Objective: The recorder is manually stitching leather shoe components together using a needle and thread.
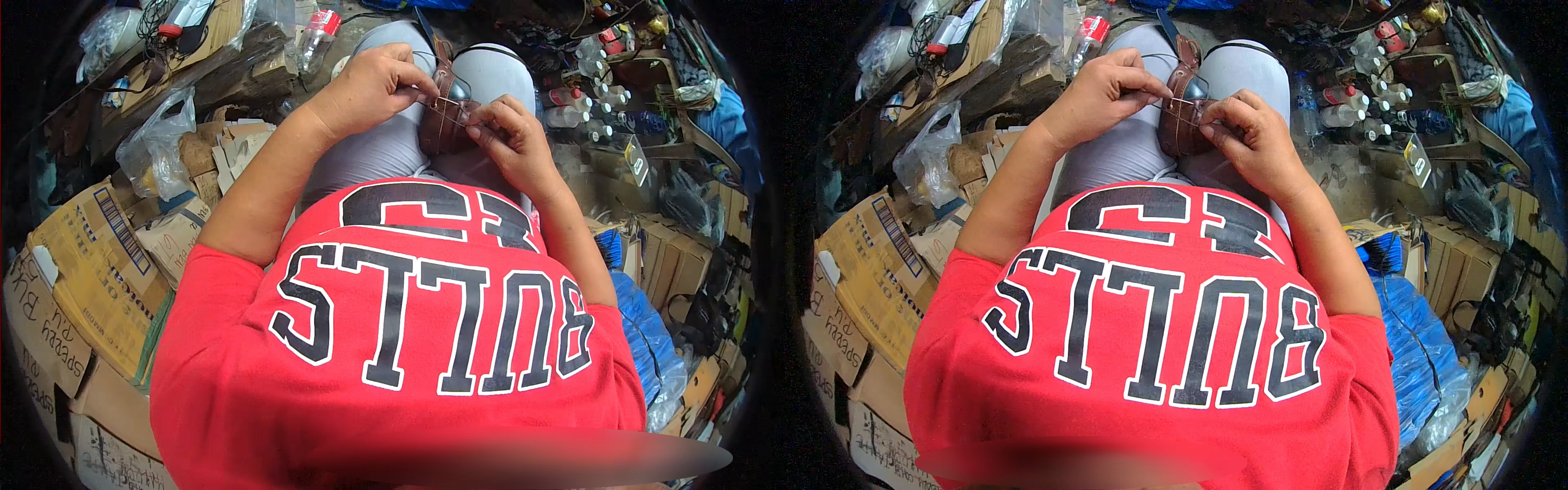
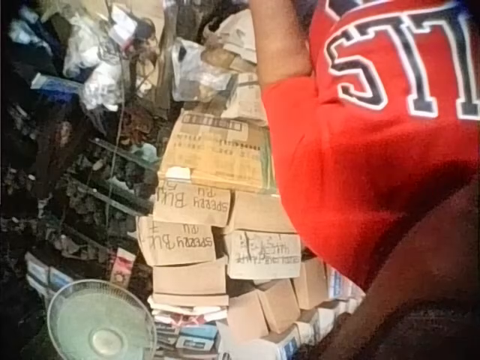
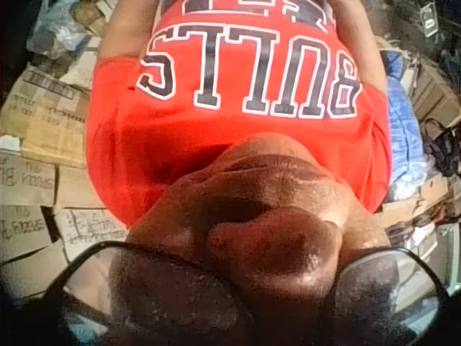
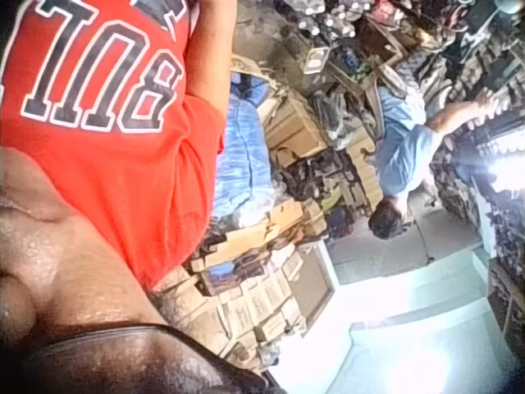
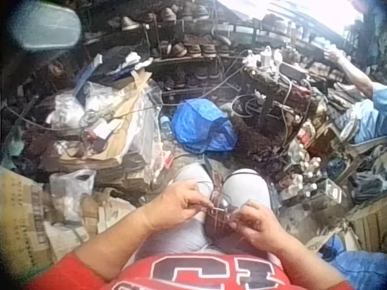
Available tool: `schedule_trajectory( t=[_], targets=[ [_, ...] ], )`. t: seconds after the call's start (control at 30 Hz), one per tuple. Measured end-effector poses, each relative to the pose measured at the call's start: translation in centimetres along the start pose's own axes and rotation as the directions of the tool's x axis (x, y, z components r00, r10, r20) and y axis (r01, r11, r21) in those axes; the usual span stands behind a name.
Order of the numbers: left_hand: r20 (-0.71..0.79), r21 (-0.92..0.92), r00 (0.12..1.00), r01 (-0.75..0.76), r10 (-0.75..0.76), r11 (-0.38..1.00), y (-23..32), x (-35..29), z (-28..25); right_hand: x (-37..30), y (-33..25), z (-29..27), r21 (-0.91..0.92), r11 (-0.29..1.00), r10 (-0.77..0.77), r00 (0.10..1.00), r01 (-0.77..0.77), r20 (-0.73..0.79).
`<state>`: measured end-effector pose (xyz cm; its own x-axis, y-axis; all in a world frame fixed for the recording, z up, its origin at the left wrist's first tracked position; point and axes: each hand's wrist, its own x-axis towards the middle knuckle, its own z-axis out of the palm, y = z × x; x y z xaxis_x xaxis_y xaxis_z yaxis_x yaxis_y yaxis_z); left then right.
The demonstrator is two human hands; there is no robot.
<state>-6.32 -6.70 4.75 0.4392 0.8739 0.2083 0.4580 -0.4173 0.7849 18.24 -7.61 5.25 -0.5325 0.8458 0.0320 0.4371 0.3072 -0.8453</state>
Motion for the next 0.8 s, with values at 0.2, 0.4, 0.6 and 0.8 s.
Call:
schedule_trajectory(
  t=[0.2, 0.4, 0.6, 0.8],
  targets=[
    [-0.005, 0.195, 0.989, -0.143, 0.146, 0.97, 1.0, 0.5, 0.0, 0.1, 0.2, 0.0, -0.011, 1.0, -0.001, 1.0, 0.001, 0.005],
    [0.217, 0.327, 0.931, -0.354, 0.294, 0.876, 2.1, 3.1, 1.3, 0.1, 0.6, 0.3, 0.038, 0.998, -0.053, 0.998, 0.052, 0.021],
    [0.26, 0.432, 0.901, -0.43, 0.346, 0.793, 4.7, 3.0, 1.3, -0.7, 1.7, -1.8, 0.328, 0.945, 0.083, 0.972, -0.006, -0.221],
    [0.477, 0.57, 0.84, -0.518, 0.257, 0.638, 6.0, 3.0, 3.3, -0.9, 2.5, -2.6, 0.034, 0.978, 0.209, 0.971, -0.206, -0.115]
  ],
)
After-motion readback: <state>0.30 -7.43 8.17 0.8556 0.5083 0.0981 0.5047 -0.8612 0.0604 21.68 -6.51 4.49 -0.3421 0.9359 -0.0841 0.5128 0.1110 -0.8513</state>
